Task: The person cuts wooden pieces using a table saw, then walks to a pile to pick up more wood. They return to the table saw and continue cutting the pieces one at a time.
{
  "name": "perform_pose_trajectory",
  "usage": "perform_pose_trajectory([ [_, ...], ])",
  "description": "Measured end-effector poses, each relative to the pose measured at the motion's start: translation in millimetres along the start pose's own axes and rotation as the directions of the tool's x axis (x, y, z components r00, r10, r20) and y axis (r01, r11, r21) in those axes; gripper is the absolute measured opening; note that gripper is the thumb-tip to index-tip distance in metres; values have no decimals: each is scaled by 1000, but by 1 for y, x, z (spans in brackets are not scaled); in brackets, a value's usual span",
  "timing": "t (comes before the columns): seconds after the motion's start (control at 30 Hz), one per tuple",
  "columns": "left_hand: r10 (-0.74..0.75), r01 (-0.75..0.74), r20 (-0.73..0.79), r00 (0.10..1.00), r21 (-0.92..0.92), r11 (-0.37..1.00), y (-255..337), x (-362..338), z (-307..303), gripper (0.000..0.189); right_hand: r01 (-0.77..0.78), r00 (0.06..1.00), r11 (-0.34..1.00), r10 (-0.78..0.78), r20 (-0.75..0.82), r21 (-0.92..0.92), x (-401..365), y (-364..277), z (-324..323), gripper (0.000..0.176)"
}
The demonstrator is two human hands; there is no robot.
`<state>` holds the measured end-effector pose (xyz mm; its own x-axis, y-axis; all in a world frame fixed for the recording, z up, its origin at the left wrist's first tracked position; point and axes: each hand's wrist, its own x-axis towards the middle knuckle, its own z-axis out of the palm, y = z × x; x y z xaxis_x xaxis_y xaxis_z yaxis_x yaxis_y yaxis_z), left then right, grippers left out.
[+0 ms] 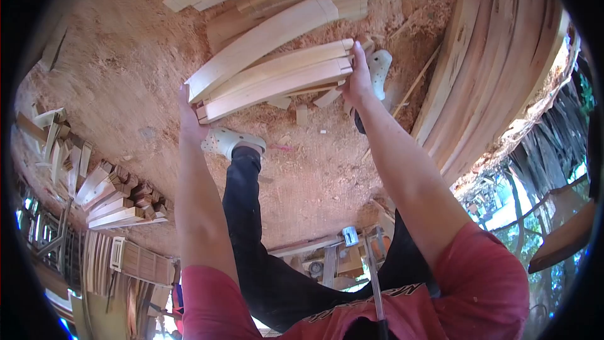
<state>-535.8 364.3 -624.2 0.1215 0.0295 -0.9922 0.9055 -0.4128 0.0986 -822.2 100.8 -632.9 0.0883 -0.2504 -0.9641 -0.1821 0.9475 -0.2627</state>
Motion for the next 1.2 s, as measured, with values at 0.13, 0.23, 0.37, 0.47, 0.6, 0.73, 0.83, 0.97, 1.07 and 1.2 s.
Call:
perform_pose_trajectory([
  [0.13, 9, -9, -7, 1000, -25, 1000, -5, 0, 1, 92, -51, 999, 997, 51, -12, -55, -16, -3, 6, 90],
  [0.23, 17, -18, -49, 999, -21, 1000, -4, -13, 17, 86, -84, 993, 996, 80, -85, -35, -4, 2, 2, 91],
  [0.37, 166, -162, 23, 986, -121, 979, -25, -10, -1, 82, 13, 998, 1000, -12, 68, -20, -14, -17, 18, 84],
  [0.47, 173, -150, 60, 983, -276, 949, -26, -41, 6, 69, 135, 984, 988, -126, 123, -68, -11, -47, 38, 78],
  [0.6, 157, -142, 27, 987, -299, 943, -18, -25, 2, 60, 288, 957, 956, -287, -35, 59, -22, -26, 58, 85],
  [0.73, 184, -173, -111, 977, 99, 980, 18, -9, 6, 53, -19, 972, 908, 115, -204, 419, -44, 28, 70, 98],
  [0.83, 820, -543, 317, 475, 840, -10, 53, 26, -5, 53, -217, 976, 805, 189, 108, 552, -35, 71, 85, 98],
  [0.97, 165, -354, 315, 935, 867, 350, 105, -5, 63, 51, -73, 993, 818, 111, -31, 571, -19, 104, 104, 96],
  [1.07, -110, -136, 317, 942, 660, 739, 97, 3, 78, 59, -68, 995, 815, 94, -16, 575, -9, 106, 113, 89],
  [1.2, -161, -291, 399, 903, 842, 454, 53, -15, 76, 86, -91, 972, 822, -50, 229, 563, 10, 103, 91, 68],
])
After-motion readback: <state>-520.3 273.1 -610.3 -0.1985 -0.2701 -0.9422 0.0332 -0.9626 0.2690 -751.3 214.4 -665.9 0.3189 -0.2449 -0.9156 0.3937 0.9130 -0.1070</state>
